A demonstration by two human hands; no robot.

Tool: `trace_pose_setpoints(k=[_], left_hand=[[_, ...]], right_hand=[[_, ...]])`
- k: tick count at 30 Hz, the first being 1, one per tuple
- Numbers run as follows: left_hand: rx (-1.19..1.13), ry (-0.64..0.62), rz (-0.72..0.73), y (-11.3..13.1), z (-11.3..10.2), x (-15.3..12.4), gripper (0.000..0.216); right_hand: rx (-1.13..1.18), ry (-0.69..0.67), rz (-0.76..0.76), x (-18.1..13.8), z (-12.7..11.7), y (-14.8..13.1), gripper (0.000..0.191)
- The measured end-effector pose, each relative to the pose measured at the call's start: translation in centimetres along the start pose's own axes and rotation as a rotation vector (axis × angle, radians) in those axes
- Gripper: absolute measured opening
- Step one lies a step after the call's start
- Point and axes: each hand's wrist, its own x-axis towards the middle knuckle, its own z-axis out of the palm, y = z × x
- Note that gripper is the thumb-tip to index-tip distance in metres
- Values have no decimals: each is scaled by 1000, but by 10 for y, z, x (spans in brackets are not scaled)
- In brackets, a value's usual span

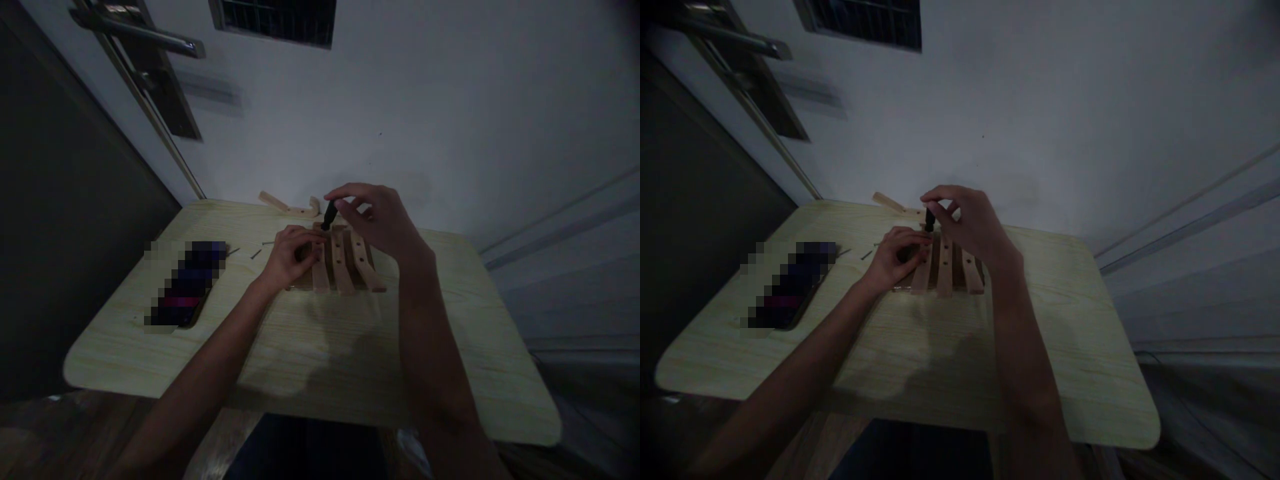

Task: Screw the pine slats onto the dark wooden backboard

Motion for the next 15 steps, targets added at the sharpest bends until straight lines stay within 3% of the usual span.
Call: trace_pose_setpoints(k=[11, 15], left_hand=[[2, 1, -1, -1, -1, 0, 20], [6, -7, 20, 0, -1, 0, 20]], right_hand=[[-47, 5, 48, 5, 9, 2, 20], [-90, 71, 79, 3, 12, 1, 19]])
